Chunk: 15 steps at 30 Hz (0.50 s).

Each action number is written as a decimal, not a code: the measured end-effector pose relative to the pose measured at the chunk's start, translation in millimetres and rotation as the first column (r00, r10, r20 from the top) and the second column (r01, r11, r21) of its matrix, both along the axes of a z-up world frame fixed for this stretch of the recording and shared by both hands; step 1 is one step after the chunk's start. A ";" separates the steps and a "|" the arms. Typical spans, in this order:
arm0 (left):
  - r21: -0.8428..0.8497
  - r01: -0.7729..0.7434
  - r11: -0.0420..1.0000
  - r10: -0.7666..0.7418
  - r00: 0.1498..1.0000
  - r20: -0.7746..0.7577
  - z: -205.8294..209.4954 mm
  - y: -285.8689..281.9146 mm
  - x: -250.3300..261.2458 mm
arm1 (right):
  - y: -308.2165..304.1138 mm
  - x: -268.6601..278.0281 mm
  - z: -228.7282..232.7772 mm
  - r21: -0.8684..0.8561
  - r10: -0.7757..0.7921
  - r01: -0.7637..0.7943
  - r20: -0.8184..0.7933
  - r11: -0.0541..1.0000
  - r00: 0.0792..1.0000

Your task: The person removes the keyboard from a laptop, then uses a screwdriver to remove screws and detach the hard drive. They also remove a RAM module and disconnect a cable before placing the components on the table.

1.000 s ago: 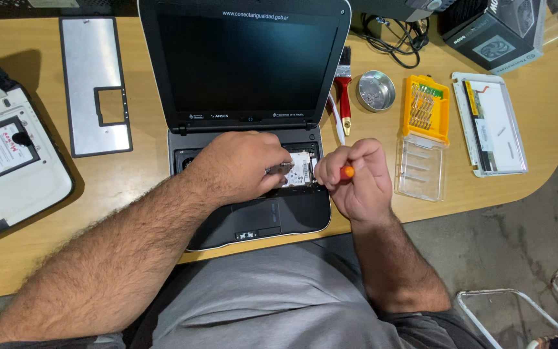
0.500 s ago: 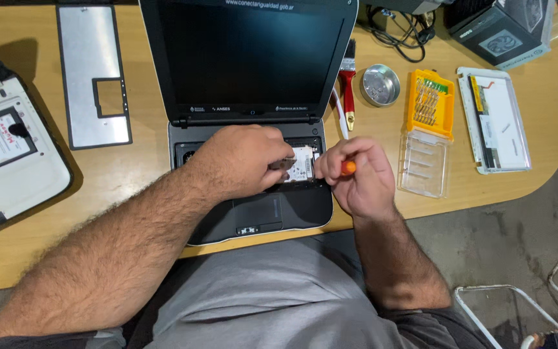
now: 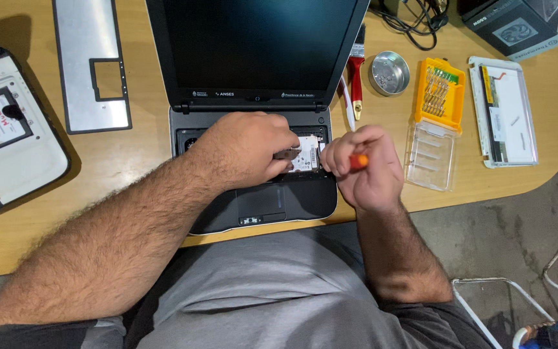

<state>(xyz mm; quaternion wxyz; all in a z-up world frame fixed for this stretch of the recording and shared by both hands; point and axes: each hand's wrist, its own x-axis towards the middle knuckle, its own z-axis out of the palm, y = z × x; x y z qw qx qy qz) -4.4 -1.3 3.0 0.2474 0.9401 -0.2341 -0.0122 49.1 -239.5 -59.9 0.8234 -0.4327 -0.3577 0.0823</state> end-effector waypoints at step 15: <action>-0.012 0.019 1.000 -0.019 0.999 0.042 -3.1 2.4 1.1 | 3.0 0.7 5.4 -0.031 -0.228 0.241 0.223 0.970 0.948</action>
